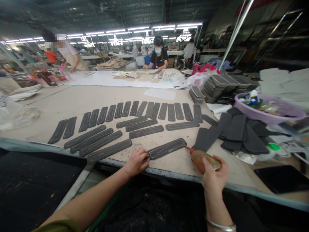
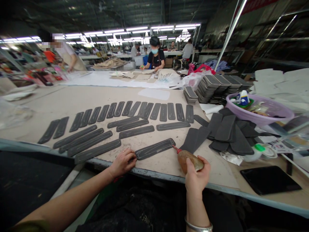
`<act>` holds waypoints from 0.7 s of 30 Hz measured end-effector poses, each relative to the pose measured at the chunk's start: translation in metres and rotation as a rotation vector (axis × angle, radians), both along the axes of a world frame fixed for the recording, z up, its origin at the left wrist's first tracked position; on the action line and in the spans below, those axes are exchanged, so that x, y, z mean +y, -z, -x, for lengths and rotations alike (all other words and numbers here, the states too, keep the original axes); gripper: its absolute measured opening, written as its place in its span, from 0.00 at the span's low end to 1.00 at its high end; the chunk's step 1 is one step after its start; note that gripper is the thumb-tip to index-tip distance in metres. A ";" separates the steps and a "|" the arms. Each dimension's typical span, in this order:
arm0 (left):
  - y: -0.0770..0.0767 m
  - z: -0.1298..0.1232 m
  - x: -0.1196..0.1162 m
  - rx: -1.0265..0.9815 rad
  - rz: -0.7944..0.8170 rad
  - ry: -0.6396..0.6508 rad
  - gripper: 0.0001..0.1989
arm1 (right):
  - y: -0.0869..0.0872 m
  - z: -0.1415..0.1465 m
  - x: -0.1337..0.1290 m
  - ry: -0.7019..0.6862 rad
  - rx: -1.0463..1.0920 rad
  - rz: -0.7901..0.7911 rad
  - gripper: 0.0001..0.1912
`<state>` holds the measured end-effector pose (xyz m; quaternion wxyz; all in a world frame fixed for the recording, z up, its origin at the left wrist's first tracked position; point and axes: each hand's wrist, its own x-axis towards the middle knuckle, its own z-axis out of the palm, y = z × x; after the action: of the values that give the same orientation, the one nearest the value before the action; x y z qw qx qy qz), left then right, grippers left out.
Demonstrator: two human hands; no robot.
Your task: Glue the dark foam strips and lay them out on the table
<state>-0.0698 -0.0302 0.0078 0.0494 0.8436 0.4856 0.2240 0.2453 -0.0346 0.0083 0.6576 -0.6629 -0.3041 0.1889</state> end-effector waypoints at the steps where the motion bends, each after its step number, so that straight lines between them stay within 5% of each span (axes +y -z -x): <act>1: 0.000 0.000 0.000 -0.001 0.001 0.000 0.05 | -0.001 -0.001 0.000 -0.001 0.027 -0.027 0.28; 7: -0.001 0.000 0.000 0.005 0.006 0.000 0.06 | -0.008 0.026 -0.016 -0.405 0.365 -0.001 0.28; 11: -0.001 -0.001 -0.001 0.012 0.011 -0.009 0.05 | -0.005 0.047 -0.023 -0.591 0.300 0.067 0.28; 15: 0.000 -0.001 0.000 0.016 0.014 -0.002 0.05 | 0.004 0.044 -0.014 -0.513 0.155 0.116 0.27; 21: -0.001 0.000 0.001 0.005 -0.006 -0.010 0.06 | -0.004 0.008 -0.011 -0.077 0.059 0.016 0.29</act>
<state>-0.0696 -0.0292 0.0091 0.0443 0.8417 0.4894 0.2237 0.2377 -0.0455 0.0123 0.6533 -0.6500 -0.3084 0.2358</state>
